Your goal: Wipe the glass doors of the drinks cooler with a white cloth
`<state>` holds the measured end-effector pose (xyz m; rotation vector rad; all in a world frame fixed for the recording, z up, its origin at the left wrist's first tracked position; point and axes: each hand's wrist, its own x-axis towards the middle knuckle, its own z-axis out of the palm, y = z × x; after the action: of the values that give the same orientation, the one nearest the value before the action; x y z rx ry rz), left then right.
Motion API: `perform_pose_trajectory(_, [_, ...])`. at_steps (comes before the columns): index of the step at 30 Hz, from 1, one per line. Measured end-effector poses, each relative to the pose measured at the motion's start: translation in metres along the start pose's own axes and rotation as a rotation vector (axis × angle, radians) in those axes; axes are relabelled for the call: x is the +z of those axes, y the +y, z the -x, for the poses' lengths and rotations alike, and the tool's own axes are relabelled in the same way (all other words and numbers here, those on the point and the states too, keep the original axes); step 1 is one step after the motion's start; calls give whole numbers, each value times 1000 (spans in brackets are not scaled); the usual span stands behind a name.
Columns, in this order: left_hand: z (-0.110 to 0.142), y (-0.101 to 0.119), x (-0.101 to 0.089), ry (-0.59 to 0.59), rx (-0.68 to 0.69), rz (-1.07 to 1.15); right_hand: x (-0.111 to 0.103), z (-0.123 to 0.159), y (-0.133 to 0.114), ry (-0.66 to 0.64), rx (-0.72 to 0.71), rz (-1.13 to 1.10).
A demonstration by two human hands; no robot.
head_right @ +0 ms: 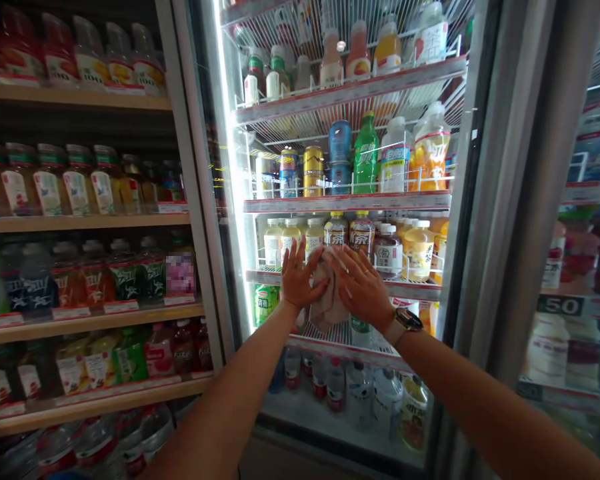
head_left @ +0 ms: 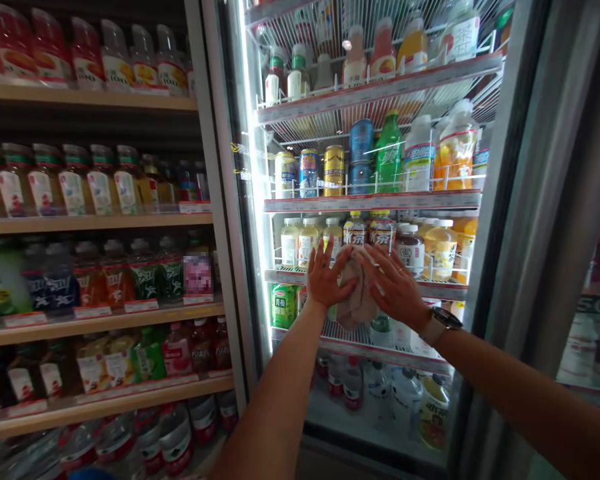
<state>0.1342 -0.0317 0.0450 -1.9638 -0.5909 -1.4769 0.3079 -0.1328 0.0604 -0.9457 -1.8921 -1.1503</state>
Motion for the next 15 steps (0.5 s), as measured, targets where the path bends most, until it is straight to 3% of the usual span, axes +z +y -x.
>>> perform_pose_trajectory(4, [-1,2,-1,-28,-11,-25,-1,0,19,1,35,174])
perform_pose_trajectory(15, [5,6,-3,-75,0,-4,10,2,16,14,26,196])
